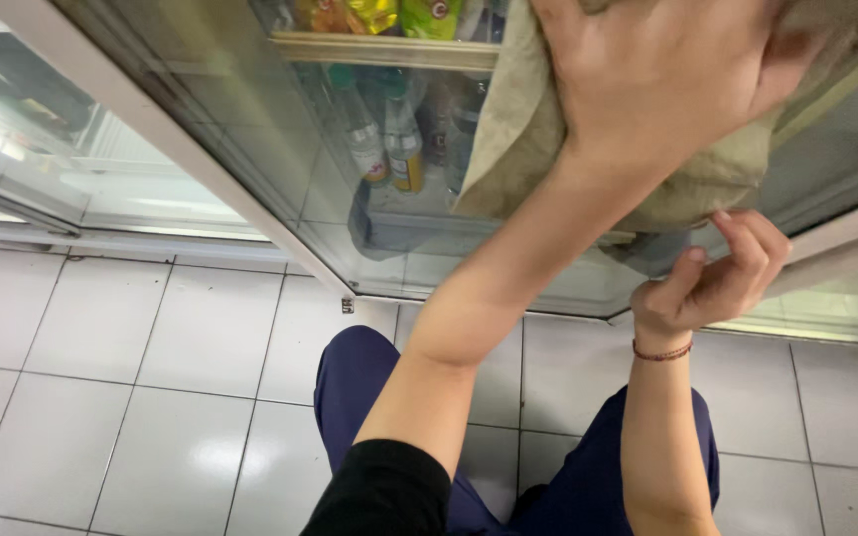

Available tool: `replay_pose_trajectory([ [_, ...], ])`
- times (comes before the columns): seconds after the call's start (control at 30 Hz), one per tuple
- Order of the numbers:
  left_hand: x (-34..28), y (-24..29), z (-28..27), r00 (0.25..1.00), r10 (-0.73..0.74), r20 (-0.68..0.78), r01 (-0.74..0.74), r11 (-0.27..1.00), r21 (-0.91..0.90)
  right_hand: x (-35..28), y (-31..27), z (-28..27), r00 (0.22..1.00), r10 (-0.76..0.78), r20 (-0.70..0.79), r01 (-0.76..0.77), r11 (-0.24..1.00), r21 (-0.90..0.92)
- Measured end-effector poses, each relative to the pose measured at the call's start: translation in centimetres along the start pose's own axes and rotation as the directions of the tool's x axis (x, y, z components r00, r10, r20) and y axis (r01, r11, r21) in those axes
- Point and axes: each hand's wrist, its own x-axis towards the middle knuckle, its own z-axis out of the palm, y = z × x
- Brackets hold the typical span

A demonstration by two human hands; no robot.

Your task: The person wipes the glass door of a reach-in refrigerator with a cloth. They then apply a cleaning solution from a spray bottle to the glass and wipe it again using another cloth.

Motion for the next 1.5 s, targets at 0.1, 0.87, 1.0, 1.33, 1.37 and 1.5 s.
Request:
replay_pose_trajectory([
  [0.1,-5.7,-4.4,2.0,0.906,0.034,-0.421,-0.069,0.995,-0.067,0.9,-0.4,0.8,1.0,-0.021,-0.019,0.021,1.0,0.018],
  [0.87,3.4,-11.3,-6.3,0.893,0.3,-0.335,-0.297,0.953,0.062,4.7,-6.7,8.9,0.972,-0.207,-0.108,0.217,0.971,0.096],
  [1.0,-1.5,-21.3,-9.4,0.826,-0.192,-0.531,0.178,0.981,-0.079,4.5,-7.3,11.3,0.933,-0.357,-0.03,0.358,0.934,0.014],
  [1.33,-0.8,-14.2,-9.9,0.953,0.272,-0.132,-0.248,0.953,0.176,3.8,-5.7,15.5,0.899,-0.402,-0.173,0.408,0.913,0.002],
  [1.37,0.9,-12.7,-10.5,0.836,0.518,-0.181,-0.52,0.853,0.039,3.7,-5.8,15.6,0.893,-0.411,-0.183,0.421,0.907,0.018],
  [1.5,6.5,-13.4,-13.0,0.902,0.298,0.313,-0.337,0.938,0.08,3.6,-6.0,15.1,0.905,-0.397,-0.156,0.4,0.917,-0.012],
])
